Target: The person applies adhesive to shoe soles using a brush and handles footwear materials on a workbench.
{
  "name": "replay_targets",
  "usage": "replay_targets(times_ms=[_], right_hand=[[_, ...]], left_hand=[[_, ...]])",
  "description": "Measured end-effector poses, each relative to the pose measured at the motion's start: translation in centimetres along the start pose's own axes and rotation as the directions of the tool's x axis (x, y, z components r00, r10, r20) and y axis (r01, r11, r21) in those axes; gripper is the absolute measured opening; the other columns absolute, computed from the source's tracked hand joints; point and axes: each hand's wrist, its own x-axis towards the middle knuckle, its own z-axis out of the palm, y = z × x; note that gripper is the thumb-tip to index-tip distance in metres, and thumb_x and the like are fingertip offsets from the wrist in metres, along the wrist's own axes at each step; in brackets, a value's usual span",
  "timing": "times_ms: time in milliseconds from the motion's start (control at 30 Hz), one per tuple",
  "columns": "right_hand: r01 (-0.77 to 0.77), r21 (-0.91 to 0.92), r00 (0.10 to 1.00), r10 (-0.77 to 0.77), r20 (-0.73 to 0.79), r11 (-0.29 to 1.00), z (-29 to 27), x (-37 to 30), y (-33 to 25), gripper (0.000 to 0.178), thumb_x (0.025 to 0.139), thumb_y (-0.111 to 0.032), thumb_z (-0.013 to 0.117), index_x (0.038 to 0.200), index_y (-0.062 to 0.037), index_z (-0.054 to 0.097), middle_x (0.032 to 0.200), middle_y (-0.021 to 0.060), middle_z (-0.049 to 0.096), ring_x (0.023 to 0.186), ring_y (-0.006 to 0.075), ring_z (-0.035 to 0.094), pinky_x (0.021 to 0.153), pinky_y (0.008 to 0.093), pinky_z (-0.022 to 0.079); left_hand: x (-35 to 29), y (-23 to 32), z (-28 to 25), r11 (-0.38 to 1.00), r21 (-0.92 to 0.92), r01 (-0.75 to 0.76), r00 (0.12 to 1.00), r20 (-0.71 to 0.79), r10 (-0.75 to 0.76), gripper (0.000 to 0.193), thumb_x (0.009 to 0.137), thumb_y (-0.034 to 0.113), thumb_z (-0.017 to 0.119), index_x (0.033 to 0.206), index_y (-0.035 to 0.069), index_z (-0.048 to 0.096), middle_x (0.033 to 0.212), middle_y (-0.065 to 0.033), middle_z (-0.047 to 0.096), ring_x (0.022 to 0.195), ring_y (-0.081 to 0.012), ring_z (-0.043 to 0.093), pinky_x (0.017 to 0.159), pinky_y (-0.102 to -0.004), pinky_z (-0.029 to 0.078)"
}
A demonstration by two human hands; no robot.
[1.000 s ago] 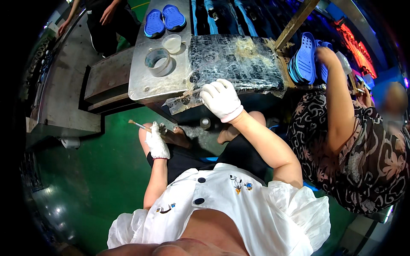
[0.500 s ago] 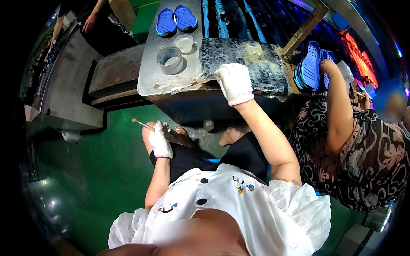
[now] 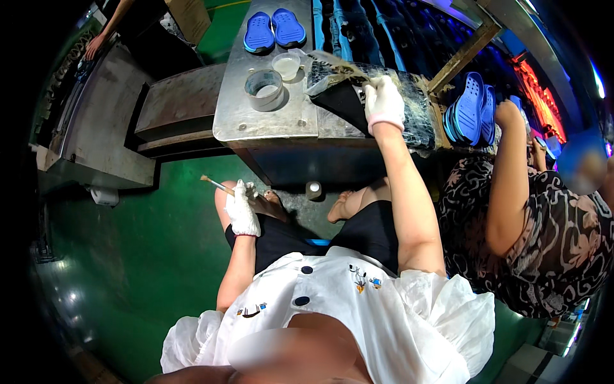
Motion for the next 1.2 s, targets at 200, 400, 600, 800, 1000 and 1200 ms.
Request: replay_targets(times_ms=[200,400,600,800,1000,1200], right_hand=[[-0.097,-0.051,0.995,0.099,0.036,0.994,0.7,3.9,1.1,0.028,0.082,-0.029,0.063,0.093,-0.0036,0.06,0.092,0.0196,0.064,0.092,0.0358,0.06,0.081,0.0406,0.046],[-0.06,-0.127,0.997,0.066,0.038,0.99,-0.3,10.6,-0.3,0.028,0.083,-0.029,0.061,0.097,-0.0047,0.062,0.098,0.0198,0.063,0.098,0.0353,0.059,0.084,0.04,0.046],[-0.039,-0.386,0.983,0.106,0.152,0.922,0.9,15.8,-1.0,0.029,0.084,-0.026,0.059,0.103,-0.0036,0.06,0.106,0.0212,0.061,0.102,0.0365,0.058,0.085,0.042,0.047],[-0.071,-0.435,0.975,0.155,0.159,0.898,4.5,20.2,1.0,0.028,0.086,-0.022,0.054,0.107,-0.0032,0.06,0.11,0.0215,0.059,0.104,0.0353,0.058,0.086,0.0408,0.048],[-0.176,-0.483,0.966,0.246,0.084,0.857,4.1,24.7,8.2,0.027,0.082,-0.02,0.056,0.099,-0.0012,0.065,0.108,0.0225,0.06,0.104,0.0361,0.058,0.086,0.0394,0.048],[-0.147,-0.589,0.965,0.245,0.09,0.795,7.7,22.7,7.7,0.023,0.083,-0.017,0.052,0.101,-0.0092,0.064,0.115,0.0155,0.059,0.106,0.0332,0.057,0.085,0.0391,0.048]], left_hand=[[0.0,-0.1,0.3,1.0,0.021,0.014,1.0,-0.011,-0.014,0.02,0.092,0.019,0.052,0.089,0.0,0.059,0.077,-0.0036,0.06,0.068,-0.0099,0.054,0.062,-0.0244,0.045],[0.4,-0.3,0.5,0.999,-0.002,0.04,0.999,-0.015,-0.04,0.019,0.092,0.019,0.052,0.087,0.001,0.059,0.076,-0.0029,0.059,0.067,-0.0098,0.053,0.061,-0.0244,0.044],[0.9,-0.4,0.7,0.999,0.019,0.037,0.999,0.01,-0.037,0.018,0.092,0.019,0.053,0.088,0.002,0.057,0.077,-0.0035,0.058,0.068,-0.0109,0.053,0.061,-0.0248,0.044],[1.1,-0.7,0.3,0.995,0.099,0.031,0.999,-0.022,-0.029,0.017,0.091,0.019,0.053,0.089,0.003,0.057,0.078,-0.0025,0.059,0.069,-0.0105,0.053,0.063,-0.0257,0.043],[0.9,0.2,1.3,0.969,0.23,0.088,0.996,-0.049,-0.078,0.018,0.089,0.02,0.054,0.084,0.003,0.06,0.073,-0.0008,0.057,0.065,-0.0094,0.052,0.058,-0.0248,0.042],[1.2,0.6,1.8,0.895,0.442,0.053,0.996,0.043,-0.08,0.023,0.09,0.02,0.052,0.087,0.0,0.064,0.075,-0.0041,0.061,0.071,-0.0126,0.055,0.065,-0.0276,0.044]])
